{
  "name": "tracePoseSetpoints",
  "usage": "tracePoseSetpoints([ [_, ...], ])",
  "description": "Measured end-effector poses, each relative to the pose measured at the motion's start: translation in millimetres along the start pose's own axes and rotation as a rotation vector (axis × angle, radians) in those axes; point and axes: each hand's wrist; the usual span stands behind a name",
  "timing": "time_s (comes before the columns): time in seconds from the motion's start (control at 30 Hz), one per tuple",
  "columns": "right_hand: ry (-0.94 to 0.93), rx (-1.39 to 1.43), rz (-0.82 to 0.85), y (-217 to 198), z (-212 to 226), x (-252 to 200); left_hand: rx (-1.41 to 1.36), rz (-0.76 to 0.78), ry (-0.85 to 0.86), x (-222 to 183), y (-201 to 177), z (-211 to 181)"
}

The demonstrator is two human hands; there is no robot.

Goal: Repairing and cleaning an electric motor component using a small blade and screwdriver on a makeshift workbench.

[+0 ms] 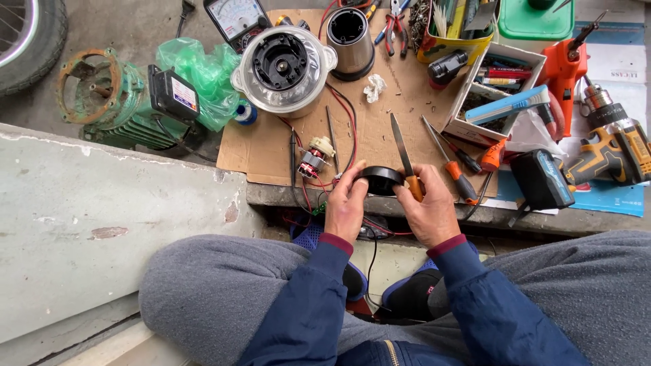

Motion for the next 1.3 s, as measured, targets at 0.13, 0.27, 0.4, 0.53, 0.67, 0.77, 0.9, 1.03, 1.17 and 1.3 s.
tracePoseSetpoints([
  [0.13, -0.245, 0.104, -0.127, 13, 7, -12, -0.89, 0.059, -0.514, -9, 13, -18],
  [0.27, -0.338, 0.087, -0.199, 28, -3, -20, -1.154, 0.055, -0.674, -5, 16, -15],
  [0.4, -0.366, -0.012, -0.239, 26, 14, -23, -1.235, 0.022, -0.672, 6, 15, 3],
  [0.53, -0.378, -0.164, -0.233, 29, 6, -23, -1.228, -0.03, -0.71, 3, 11, -12],
  [0.67, -0.269, -0.11, -0.148, 25, 32, -26, -1.123, -0.039, -0.729, 13, 13, -9],
  [0.77, -0.157, 0.027, -0.026, 12, 25, -26, -1.143, -0.063, -0.686, 26, 16, 4],
  [0.9, -0.024, 0.099, 0.069, -16, 37, -25, -1.129, -0.033, -0.672, 23, 9, 0],
  [1.03, 0.176, 0.316, 0.075, -24, 34, -23, -1.073, 0.026, -0.619, 20, 10, -4],
  [1.17, 0.132, 0.348, 0.056, -16, 30, -28, -1.17, 0.14, -0.577, 22, 15, 12],
  [1.3, 0.136, 0.402, 0.017, -9, 30, -30, -1.201, 0.181, -0.54, 23, 20, 20],
])
Point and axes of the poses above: each hand's wrist, its own x-axis towards the middle knuckle, its own y-axis out of the palm, z = x × y, and after that the axes turned 6 degrees about -z, right-handed
